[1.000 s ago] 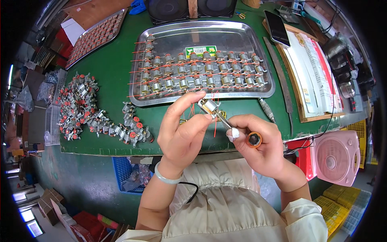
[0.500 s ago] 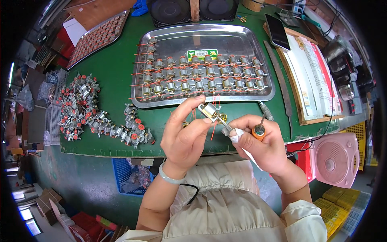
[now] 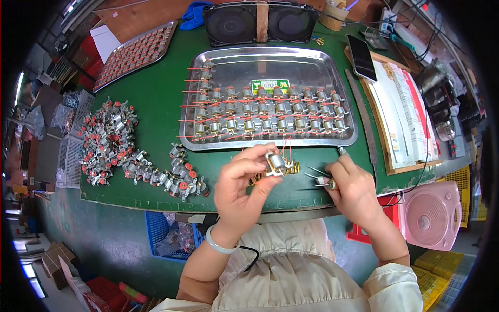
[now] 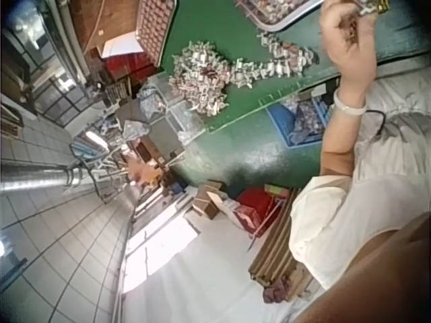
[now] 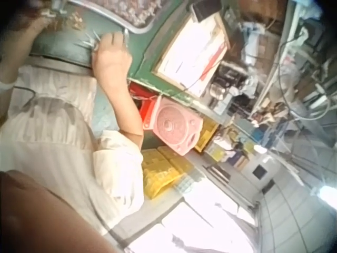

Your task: Assembling and inspecting small solenoid components at a workshop bench.

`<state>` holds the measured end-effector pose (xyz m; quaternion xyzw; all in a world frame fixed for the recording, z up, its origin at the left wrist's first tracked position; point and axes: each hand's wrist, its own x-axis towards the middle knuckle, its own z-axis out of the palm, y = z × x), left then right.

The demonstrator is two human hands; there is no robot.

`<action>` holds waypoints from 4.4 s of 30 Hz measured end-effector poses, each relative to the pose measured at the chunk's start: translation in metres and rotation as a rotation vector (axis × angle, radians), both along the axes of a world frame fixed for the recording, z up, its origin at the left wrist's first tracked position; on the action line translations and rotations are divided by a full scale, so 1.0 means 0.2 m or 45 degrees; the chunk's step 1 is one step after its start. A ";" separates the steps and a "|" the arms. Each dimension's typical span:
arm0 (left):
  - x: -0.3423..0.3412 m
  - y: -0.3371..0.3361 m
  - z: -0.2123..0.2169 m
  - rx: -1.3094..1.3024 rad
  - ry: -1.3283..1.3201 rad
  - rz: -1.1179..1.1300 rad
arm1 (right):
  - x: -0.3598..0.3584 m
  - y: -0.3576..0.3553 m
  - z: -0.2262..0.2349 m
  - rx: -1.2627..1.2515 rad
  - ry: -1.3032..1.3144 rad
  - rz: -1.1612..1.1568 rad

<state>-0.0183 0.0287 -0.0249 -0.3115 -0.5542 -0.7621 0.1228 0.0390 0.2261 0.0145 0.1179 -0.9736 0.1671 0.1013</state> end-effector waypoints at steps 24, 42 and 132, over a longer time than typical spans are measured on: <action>0.03 -0.54 0.15 -0.357 -0.224 0.414 | -1.20 -0.40 -0.03 0.125 0.143 0.455; -0.03 -0.63 0.21 -1.588 0.062 0.364 | -1.20 -0.42 0.11 0.282 0.024 0.430; 0.04 -0.18 0.08 -0.438 -0.473 0.118 | -0.30 -0.29 0.15 -0.278 -0.029 0.622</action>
